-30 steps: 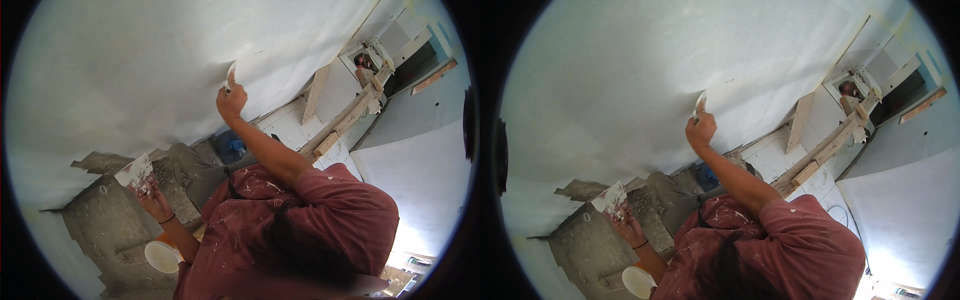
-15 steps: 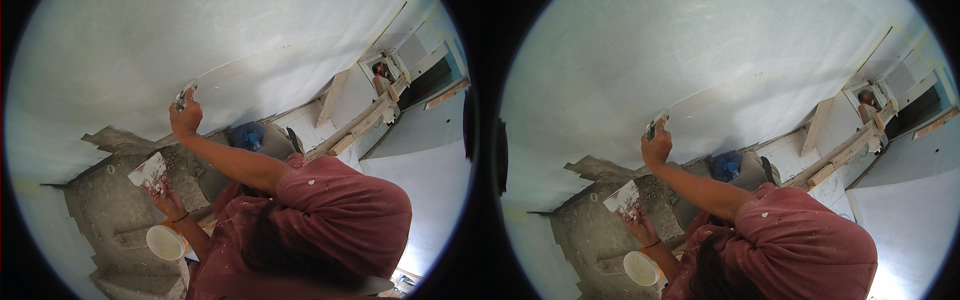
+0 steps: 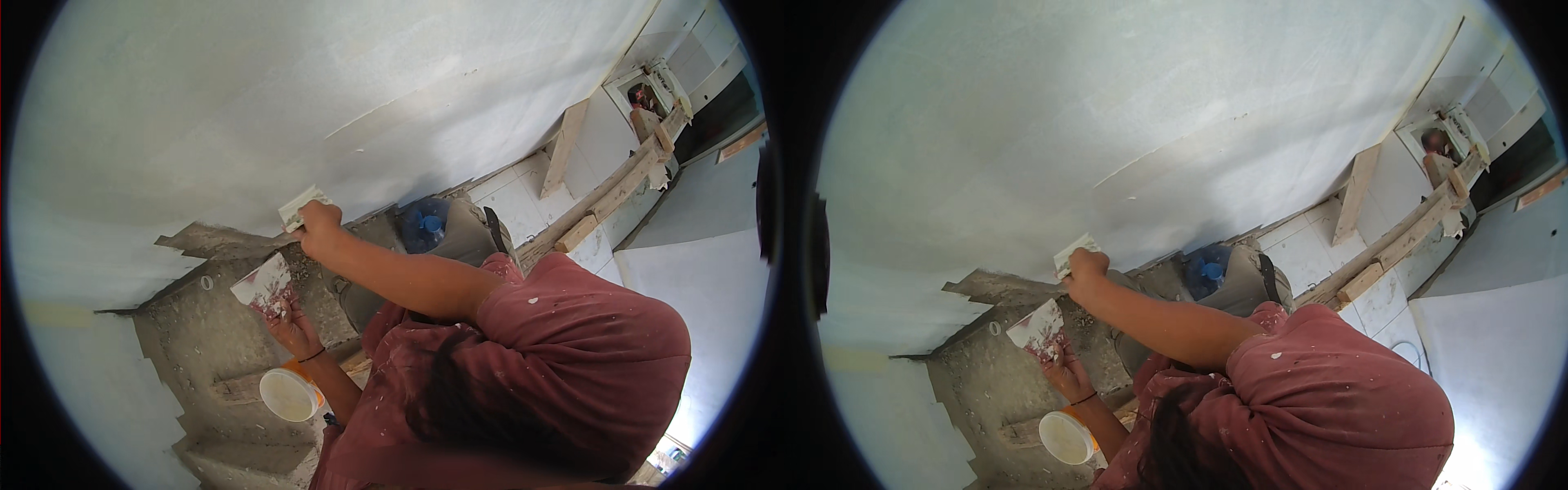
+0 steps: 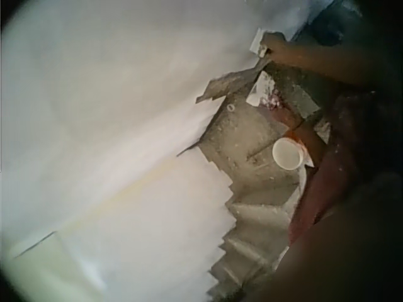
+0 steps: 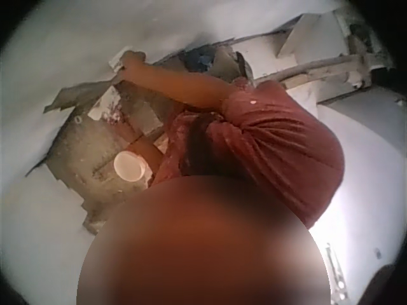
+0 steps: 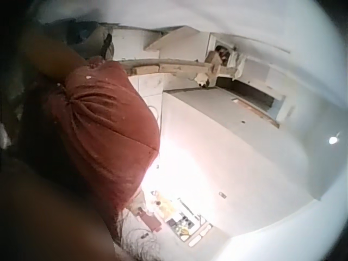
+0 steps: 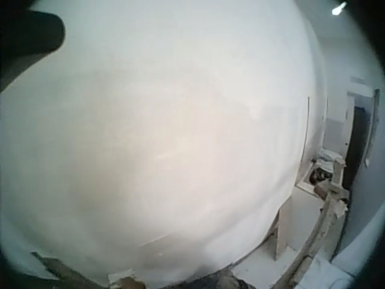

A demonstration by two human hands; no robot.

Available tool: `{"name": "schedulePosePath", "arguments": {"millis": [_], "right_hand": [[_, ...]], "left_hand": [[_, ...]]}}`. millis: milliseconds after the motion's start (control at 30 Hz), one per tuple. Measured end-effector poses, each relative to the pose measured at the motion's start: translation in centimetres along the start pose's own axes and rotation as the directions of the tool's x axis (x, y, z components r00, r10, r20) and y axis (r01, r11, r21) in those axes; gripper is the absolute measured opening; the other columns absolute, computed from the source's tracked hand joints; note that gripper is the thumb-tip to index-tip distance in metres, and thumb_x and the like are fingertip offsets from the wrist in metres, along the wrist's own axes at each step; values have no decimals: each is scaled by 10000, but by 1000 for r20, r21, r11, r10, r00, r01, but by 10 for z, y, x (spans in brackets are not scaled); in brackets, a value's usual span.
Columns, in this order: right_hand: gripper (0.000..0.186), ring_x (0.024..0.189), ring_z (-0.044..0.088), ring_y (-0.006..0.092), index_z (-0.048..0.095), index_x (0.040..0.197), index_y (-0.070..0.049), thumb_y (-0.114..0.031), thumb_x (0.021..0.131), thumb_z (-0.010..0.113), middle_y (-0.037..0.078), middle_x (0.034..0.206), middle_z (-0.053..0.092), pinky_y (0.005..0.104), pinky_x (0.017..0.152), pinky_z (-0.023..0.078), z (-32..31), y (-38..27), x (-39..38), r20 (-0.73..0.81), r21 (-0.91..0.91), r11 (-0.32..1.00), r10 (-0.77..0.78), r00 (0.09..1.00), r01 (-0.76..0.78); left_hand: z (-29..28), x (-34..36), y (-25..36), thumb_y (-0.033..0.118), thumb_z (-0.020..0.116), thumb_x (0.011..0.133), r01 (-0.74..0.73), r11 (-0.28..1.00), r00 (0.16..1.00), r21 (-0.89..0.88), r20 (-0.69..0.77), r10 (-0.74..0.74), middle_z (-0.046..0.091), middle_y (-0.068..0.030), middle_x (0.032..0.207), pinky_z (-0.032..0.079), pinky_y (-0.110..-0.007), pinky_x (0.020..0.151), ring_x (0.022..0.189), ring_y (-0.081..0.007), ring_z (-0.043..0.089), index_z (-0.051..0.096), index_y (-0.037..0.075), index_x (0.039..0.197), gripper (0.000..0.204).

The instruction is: Applying putty or plaster to a wall using putty knives in a stairwell.

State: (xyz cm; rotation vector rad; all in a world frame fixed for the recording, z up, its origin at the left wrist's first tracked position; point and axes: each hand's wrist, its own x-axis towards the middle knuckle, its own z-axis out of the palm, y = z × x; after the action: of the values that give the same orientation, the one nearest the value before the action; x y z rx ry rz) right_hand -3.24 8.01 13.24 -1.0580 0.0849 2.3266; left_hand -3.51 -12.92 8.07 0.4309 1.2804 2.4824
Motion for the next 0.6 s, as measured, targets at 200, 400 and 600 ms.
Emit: {"name": "schedulePosePath", "arguments": {"millis": [200,400,600], "right_hand": [[294,995,605,391,498,1136,32,-125,902,413,202,1136,567,503,790,597,-20,-106,74,129,487,789,360,924,-375],[402,917,614,384,512,1148,100,-196,916,371,267,1059,573,374,661,632,-75,-246,63,100,599,764,226,969,-240],[506,844,615,368,466,1199,127,-279,925,340,278,1040,568,309,549,619,-136,-382,47,39,605,794,-93,995,51]], "left_hand": [[3,-2,-2,-83,617,854,52,998,997,35,49,-53,532,-166,1313,480,-425,1007,1145,-297,573,430,-6,1362,547],[17,7,-6,-82,570,889,51,999,997,19,62,-52,567,-159,1271,489,-410,1014,1138,-279,584,480,-28,1297,421],[36,12,-8,-100,566,881,52,995,991,79,117,-61,538,-166,1294,491,-388,994,1137,-278,567,351,29,1428,601]]}}
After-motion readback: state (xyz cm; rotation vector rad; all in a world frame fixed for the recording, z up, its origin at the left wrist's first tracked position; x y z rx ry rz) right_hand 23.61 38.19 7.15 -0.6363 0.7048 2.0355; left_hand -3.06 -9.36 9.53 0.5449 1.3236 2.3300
